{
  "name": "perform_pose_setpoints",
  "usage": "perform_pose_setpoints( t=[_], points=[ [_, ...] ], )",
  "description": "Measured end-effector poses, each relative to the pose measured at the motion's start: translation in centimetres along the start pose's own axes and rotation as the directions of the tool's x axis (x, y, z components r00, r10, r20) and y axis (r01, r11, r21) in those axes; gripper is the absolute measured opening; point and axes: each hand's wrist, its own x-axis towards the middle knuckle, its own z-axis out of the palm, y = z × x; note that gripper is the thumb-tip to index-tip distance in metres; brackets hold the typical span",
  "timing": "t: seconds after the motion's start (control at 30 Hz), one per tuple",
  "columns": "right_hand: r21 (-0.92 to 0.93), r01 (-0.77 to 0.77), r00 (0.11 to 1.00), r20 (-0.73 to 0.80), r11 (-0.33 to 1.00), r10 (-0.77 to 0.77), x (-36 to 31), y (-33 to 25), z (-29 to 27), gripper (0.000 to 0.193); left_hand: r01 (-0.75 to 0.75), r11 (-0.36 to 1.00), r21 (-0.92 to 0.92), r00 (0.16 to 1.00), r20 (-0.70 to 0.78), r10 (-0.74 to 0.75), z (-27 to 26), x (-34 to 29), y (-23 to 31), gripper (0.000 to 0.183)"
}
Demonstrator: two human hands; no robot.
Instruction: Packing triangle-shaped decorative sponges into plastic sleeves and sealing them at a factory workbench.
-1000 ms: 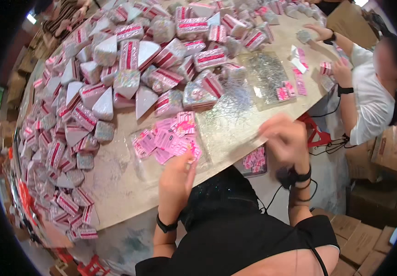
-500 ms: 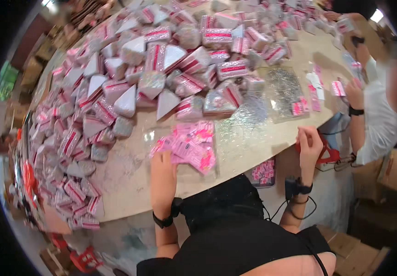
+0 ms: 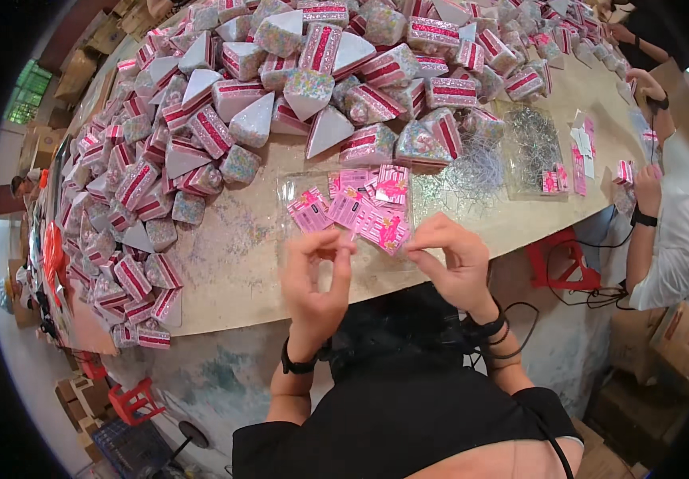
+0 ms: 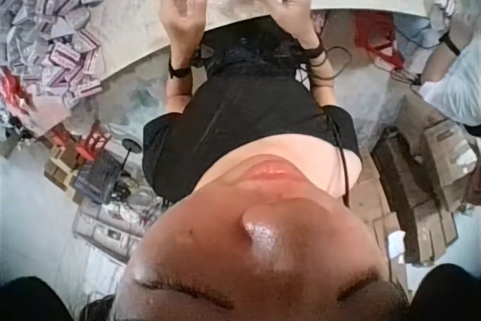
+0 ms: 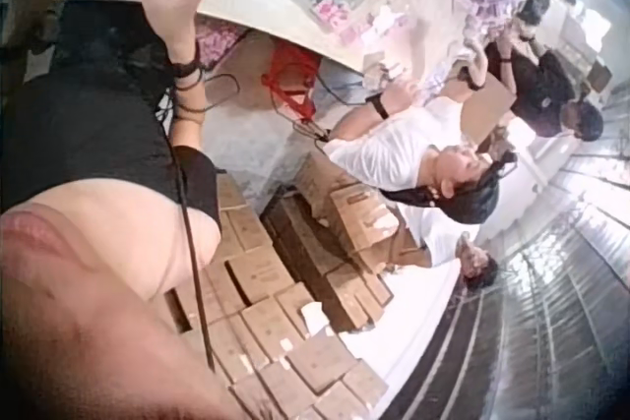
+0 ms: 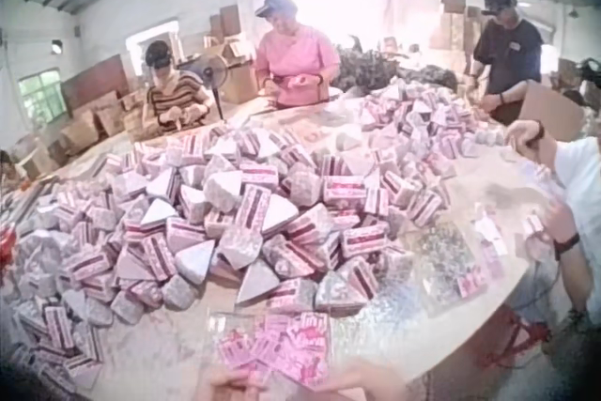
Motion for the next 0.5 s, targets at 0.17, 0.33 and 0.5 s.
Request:
perform_pose_setpoints(
  t=[0.17,0.33,0.5],
  points=[
    [-0.077,0.004,0.998,-0.054,0.997,-0.009,-0.4,-0.2,1.7,0.019,-0.207,0.976,0.066,0.961,0.199,0.19,1.0,-0.9,0.4,0.036],
    [0.192,-0.068,0.987,-0.133,0.979,0.094,-2.6,1.3,1.4,0.014,-0.339,0.938,0.079,0.904,0.304,0.301,2.0,-1.1,1.0,0.042],
    [0.664,-0.236,0.965,0.076,0.709,0.249,-4.0,1.9,0.8,0.007,-0.427,0.899,0.097,0.86,0.351,0.37,2.9,-1.8,1.2,0.047]
  ],
)
